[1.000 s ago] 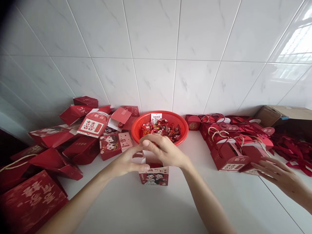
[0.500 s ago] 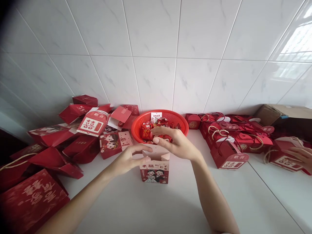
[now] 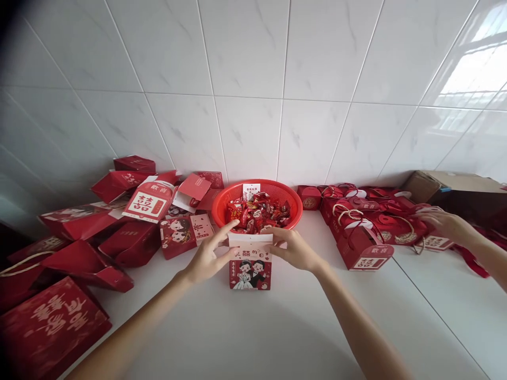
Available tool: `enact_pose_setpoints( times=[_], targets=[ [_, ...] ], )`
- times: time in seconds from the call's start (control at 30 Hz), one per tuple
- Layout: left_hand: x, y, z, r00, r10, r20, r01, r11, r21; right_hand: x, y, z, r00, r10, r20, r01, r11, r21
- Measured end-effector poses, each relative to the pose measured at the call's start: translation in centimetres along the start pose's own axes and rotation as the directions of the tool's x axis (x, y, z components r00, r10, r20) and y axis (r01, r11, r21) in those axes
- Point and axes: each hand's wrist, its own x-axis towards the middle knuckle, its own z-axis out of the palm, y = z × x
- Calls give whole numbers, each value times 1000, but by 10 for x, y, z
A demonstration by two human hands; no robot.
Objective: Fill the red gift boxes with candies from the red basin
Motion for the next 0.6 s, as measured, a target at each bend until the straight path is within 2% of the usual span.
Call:
enact_pose_setpoints(
  times=[0.13,0.23,0.33,0.43,0.6],
  targets=[
    [1,-1,4,998,-48,-28,48,999,-7,1,3,5,999,-7,-44,4,998,-69],
    [1,3,4,1000,3,-17,-3,1000,-15,0,-2,5,999,-42,-14,40,996,-79],
    [1,7,3,999,30,-20,-30,999,-15,-1,-5,7,999,-33,-32,30,995,-91],
    [-2,9,3,1000,-5,-27,5,1000,0,-1,-5,10,998,0,-63,-8,992,-123],
    [-6,7,4,999,-37,-32,36,998,-43,-1,-3,14,996,-22,-91,11,993,-114]
  ],
)
